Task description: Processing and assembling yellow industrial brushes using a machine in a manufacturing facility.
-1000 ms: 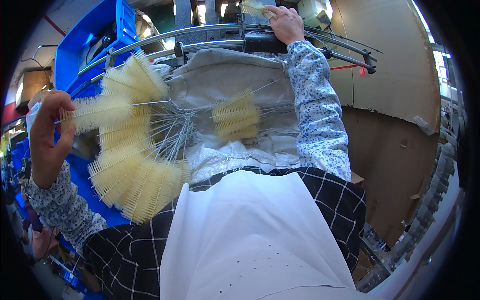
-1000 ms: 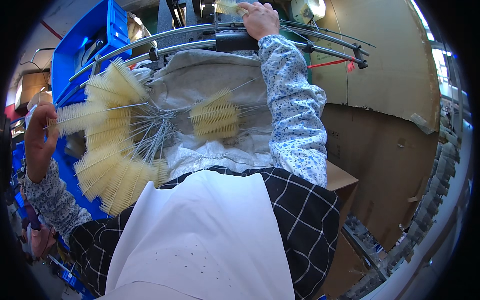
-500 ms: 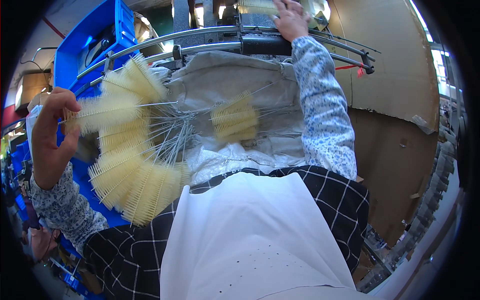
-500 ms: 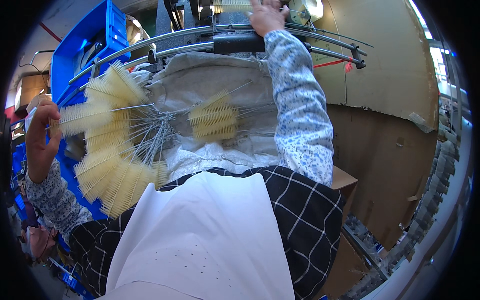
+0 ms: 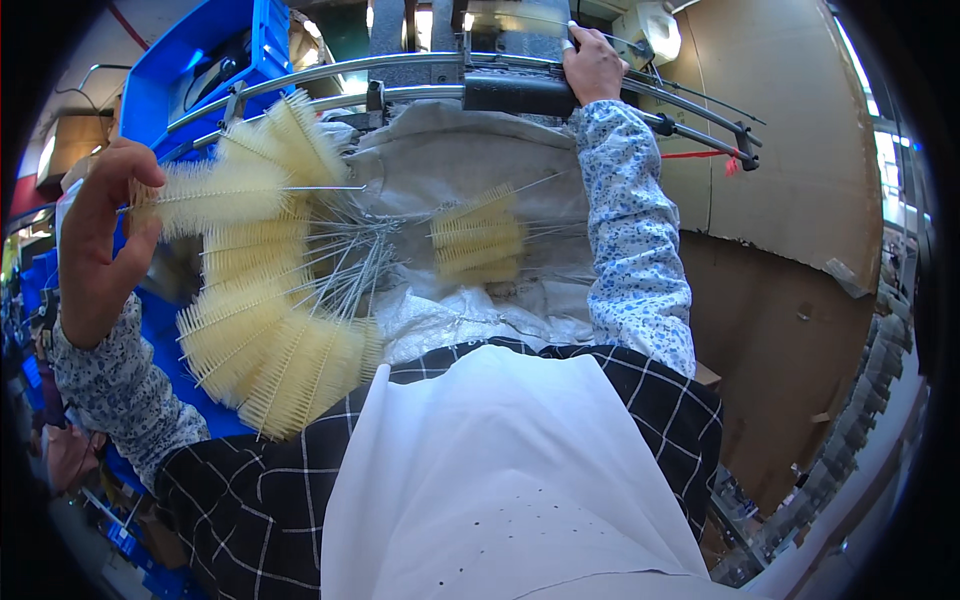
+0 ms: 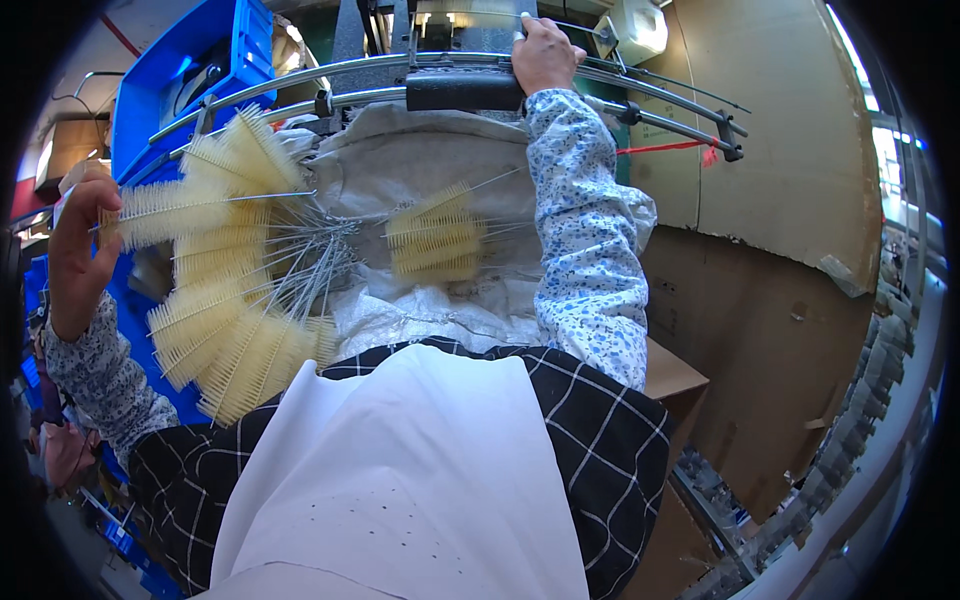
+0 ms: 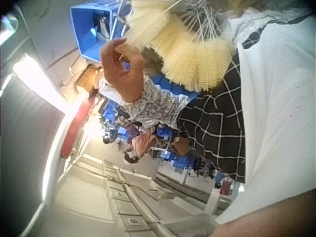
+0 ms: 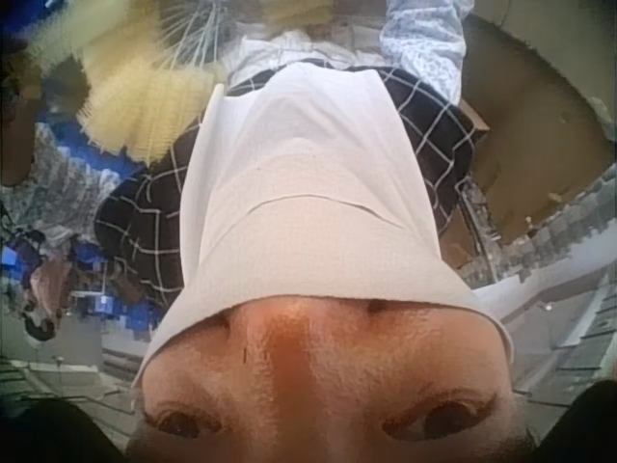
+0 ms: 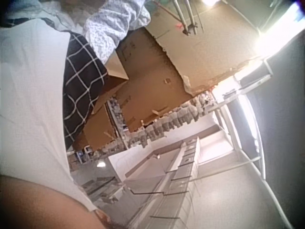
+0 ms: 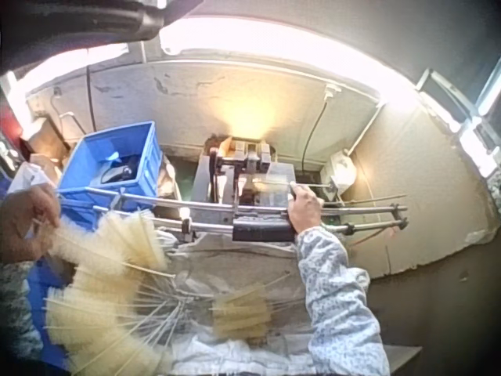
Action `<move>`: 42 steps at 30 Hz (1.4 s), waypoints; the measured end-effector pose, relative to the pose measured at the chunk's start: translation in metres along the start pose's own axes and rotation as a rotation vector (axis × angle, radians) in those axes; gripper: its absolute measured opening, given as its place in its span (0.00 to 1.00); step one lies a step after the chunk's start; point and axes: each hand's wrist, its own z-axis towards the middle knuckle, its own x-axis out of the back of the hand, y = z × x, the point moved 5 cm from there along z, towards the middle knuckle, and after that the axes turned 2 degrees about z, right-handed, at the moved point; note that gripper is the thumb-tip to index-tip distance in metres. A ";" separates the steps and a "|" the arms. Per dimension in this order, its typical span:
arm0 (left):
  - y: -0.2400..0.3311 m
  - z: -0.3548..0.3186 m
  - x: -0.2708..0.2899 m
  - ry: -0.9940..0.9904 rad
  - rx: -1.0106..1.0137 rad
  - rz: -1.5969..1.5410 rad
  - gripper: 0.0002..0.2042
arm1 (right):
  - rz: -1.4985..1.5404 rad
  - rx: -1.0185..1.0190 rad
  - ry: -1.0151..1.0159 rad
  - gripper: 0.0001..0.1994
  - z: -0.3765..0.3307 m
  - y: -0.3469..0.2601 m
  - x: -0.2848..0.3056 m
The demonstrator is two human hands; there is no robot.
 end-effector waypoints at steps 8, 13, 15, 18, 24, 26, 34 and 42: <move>0.012 0.010 -0.002 0.029 -0.066 0.039 0.16 | -0.010 0.006 -0.011 0.14 -0.003 -0.070 -0.010; 0.017 0.018 -0.005 -0.019 -0.069 0.013 0.16 | 0.042 -0.024 -0.104 0.13 -0.002 -0.093 0.013; 0.016 0.017 -0.005 -0.024 -0.076 0.009 0.16 | 0.068 -0.038 -0.145 0.11 -0.002 -0.085 0.016; 0.008 0.012 -0.003 -0.017 -0.081 0.048 0.16 | -0.053 0.013 -0.014 0.14 -0.002 -0.037 -0.008; -0.011 -0.004 0.004 0.041 -0.034 -0.013 0.16 | -0.042 -0.022 -0.129 0.15 0.007 0.025 0.008; -0.012 -0.004 0.004 0.033 -0.041 -0.145 0.16 | 0.184 0.056 -0.160 0.14 0.022 0.063 0.001; 0.005 0.030 -0.027 -0.138 -0.069 -0.389 0.14 | -0.130 0.078 -0.452 0.14 0.048 0.090 0.019; 0.031 0.051 -0.062 -0.144 -0.020 -0.643 0.13 | 0.714 0.146 -0.949 0.21 -0.046 -0.002 0.143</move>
